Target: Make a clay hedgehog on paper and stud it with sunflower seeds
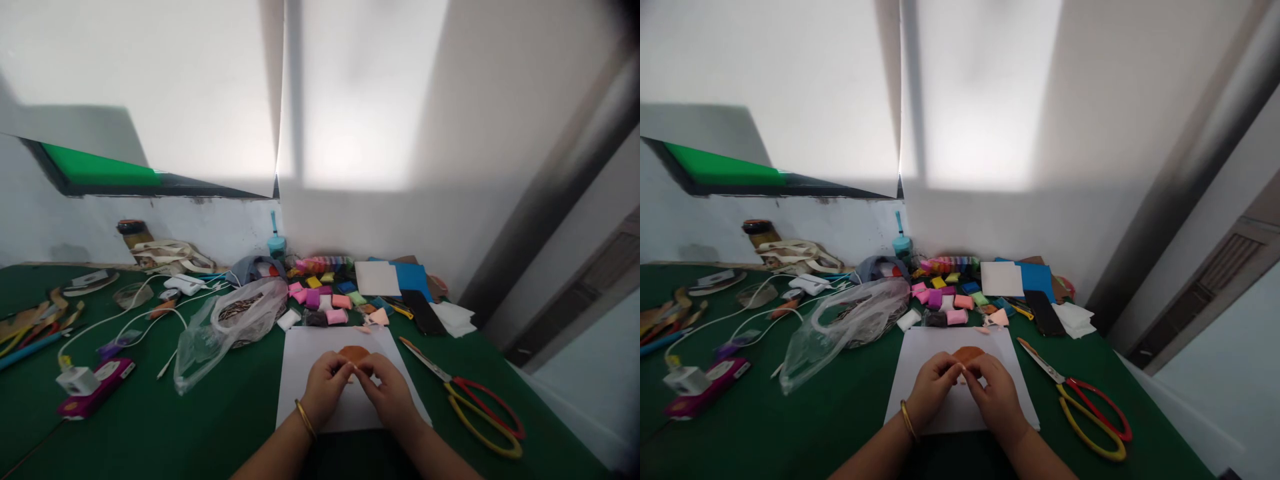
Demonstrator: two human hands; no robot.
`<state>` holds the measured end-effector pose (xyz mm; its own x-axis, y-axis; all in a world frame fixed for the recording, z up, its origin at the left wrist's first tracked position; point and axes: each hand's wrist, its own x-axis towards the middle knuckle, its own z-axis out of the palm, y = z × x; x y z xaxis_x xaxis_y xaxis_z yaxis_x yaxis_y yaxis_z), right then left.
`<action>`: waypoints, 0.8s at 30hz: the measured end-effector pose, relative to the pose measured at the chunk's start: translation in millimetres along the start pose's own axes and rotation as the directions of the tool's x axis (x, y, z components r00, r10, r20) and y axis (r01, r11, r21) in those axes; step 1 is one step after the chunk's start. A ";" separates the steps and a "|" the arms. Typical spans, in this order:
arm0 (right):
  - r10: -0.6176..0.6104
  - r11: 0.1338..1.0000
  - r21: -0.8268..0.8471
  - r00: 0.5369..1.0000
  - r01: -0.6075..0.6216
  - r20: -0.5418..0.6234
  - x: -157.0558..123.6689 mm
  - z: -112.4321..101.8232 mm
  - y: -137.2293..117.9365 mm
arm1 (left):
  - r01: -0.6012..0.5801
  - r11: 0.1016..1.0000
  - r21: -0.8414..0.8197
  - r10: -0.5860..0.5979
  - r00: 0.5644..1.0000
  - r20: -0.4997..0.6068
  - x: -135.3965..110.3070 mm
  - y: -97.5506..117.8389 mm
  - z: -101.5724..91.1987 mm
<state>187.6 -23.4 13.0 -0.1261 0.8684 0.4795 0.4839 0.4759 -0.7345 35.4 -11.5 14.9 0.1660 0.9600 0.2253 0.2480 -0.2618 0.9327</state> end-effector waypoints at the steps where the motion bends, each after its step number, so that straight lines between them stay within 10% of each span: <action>1: 0.027 1.000 0.009 1.000 -0.027 0.000 0.4 -0.9 -0.8 | -0.034 0.999 0.035 0.034 0.999 0.002 -0.3 -0.1 -0.6; 24: 0.135 0.989 0.058 0.991 -0.136 0.025 2.3 -0.8 -2.5 | -0.123 0.981 0.152 0.135 0.988 -0.075 -2.1 -1.2 -0.5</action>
<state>186.8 -22.7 16.3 -0.0818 0.9278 0.3641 0.4457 0.3608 -0.8193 34.3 -13.1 13.4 0.1260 0.9205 0.3700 0.3675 -0.3897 0.8444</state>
